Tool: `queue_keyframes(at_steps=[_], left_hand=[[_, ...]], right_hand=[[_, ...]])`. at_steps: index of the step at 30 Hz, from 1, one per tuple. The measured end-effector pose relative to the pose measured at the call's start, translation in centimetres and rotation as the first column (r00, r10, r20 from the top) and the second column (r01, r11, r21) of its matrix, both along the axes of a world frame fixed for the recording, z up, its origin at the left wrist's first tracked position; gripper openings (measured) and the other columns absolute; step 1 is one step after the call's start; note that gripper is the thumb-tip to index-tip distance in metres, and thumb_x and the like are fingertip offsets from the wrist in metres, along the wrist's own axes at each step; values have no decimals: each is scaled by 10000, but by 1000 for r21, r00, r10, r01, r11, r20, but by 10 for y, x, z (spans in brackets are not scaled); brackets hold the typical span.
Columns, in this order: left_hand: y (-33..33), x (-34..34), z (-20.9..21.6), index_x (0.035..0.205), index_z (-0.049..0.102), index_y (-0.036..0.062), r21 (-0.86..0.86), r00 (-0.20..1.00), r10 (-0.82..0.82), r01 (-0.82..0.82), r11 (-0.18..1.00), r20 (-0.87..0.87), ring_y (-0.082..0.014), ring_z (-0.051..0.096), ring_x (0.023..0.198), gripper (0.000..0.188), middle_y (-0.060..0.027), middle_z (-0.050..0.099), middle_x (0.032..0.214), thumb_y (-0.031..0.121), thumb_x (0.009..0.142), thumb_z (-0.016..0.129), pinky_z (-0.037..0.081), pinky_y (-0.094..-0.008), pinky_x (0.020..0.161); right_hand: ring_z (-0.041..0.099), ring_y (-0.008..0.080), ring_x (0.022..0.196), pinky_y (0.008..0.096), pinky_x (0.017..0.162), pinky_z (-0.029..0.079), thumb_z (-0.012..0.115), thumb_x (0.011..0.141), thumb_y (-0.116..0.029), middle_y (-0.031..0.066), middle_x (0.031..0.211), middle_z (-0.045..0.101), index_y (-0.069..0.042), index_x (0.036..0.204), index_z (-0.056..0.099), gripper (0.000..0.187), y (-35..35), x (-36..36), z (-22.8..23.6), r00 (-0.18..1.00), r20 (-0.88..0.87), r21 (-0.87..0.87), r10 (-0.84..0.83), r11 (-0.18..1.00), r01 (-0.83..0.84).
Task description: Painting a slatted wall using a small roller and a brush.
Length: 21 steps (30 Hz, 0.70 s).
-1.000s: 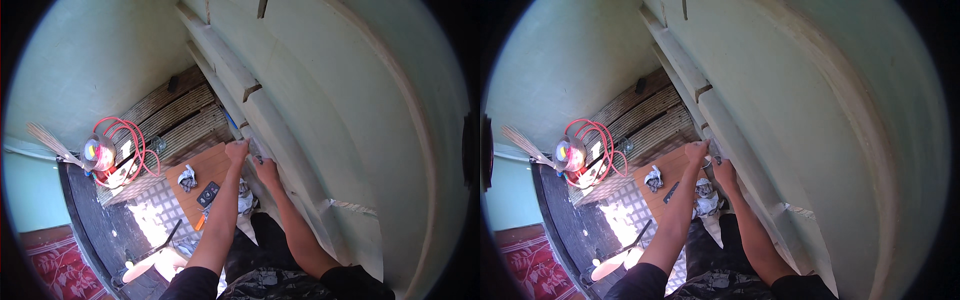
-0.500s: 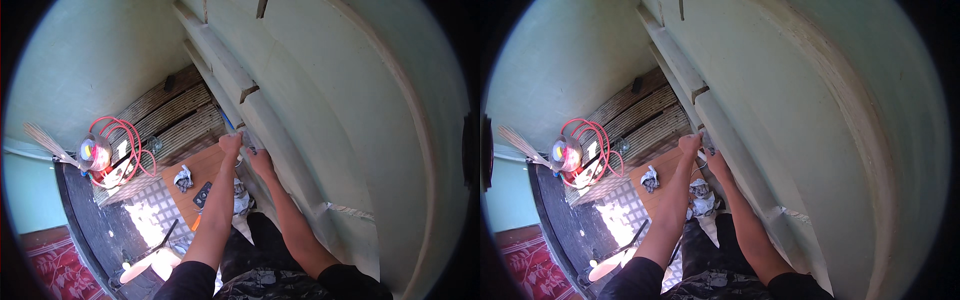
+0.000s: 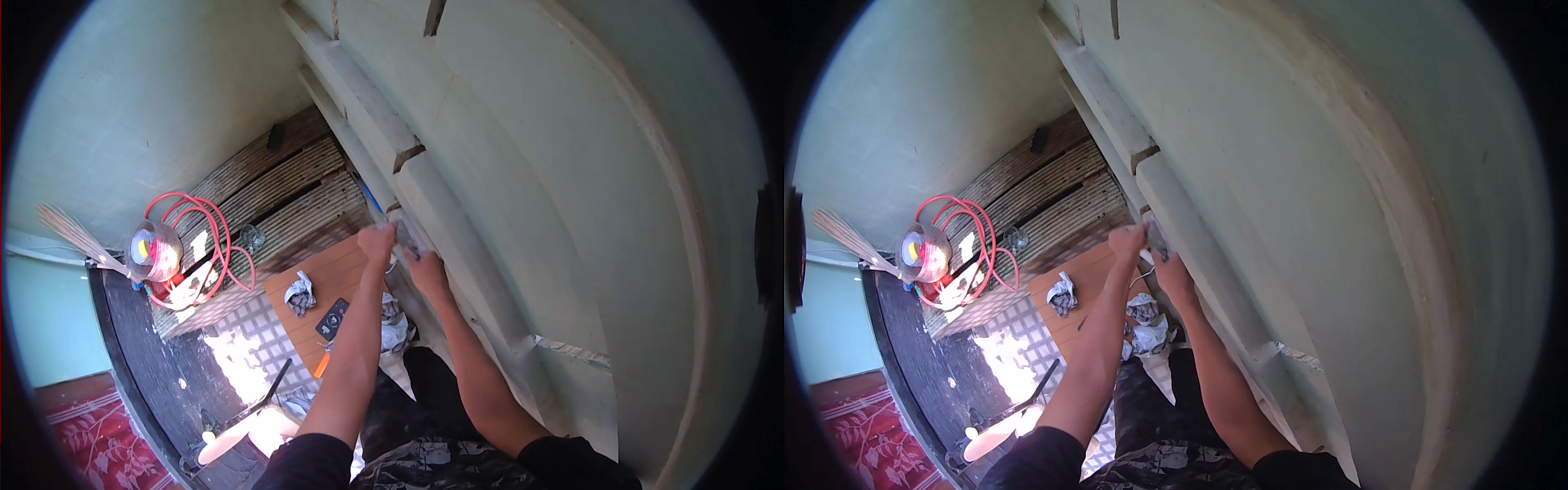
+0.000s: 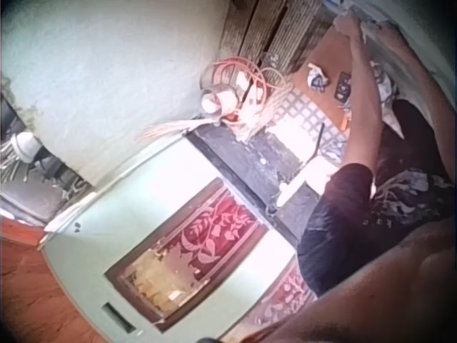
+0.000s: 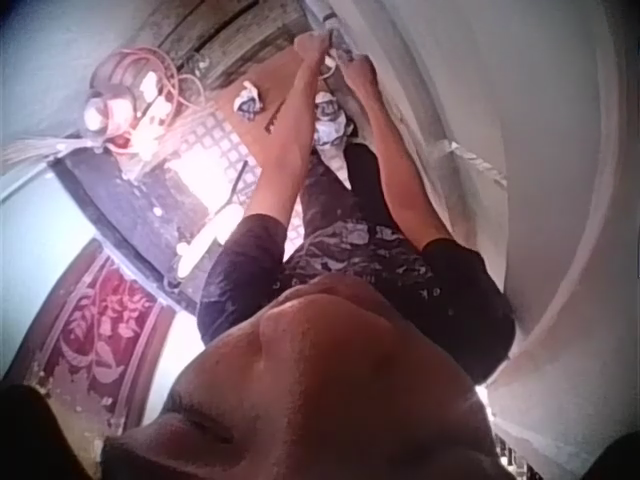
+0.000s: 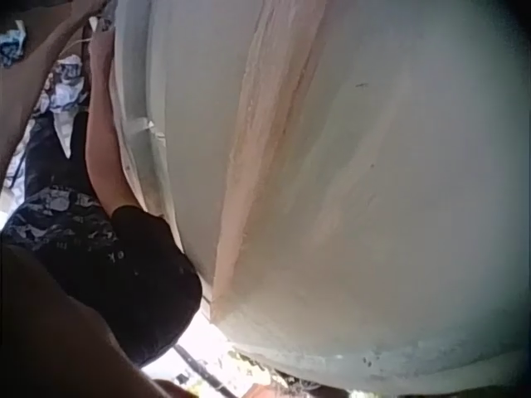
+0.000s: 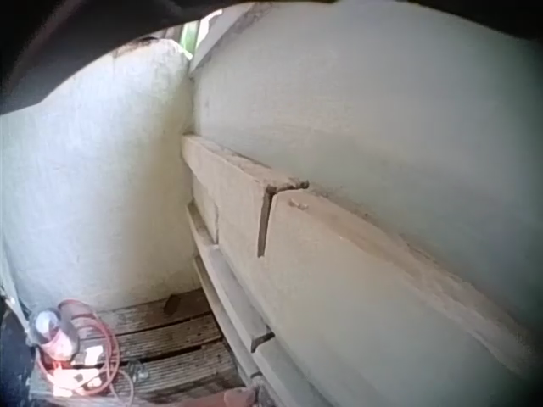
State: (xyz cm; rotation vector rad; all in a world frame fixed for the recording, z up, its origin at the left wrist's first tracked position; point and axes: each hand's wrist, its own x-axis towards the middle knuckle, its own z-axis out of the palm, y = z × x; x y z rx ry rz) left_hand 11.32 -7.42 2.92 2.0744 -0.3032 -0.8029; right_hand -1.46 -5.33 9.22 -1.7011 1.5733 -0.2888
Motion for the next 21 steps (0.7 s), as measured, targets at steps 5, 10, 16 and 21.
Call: queue_keyframes(at_steps=[5,10,16,21], left_hand=[[19,-25,8,596,689,31,-45,998,-28,26,999,-49,-152,619,453,313,-65,613,491,318,709,742,524,-271,592],[-4,2,2,589,685,32,-16,997,39,-40,999,-68,-171,631,470,310,-65,626,514,313,700,750,525,-287,586],[19,-23,10,581,681,34,-24,998,-1,-1,1000,-56,-169,637,485,317,-66,623,507,320,699,747,524,-297,606],[-5,2,-7,579,681,38,-13,1000,5,-5,1000,-10,-174,638,481,316,-66,620,498,323,701,742,527,-294,593]], right_hand=[[634,397,755,433,689,477,584,868,-380,248,728,625,59,801,639,447,17,-20,-3,999,7,-23,-39,999,40],[635,402,793,429,722,487,583,864,-393,243,771,641,45,843,652,444,-7,5,15,999,21,43,31,999,-32],[639,406,786,426,719,488,585,860,-417,253,750,633,41,841,655,464,9,-15,24,1000,-16,50,-2,999,3],[636,413,763,443,695,482,598,851,-420,261,742,628,40,810,651,465,-12,1,18,999,-21,101,48,994,-45]])
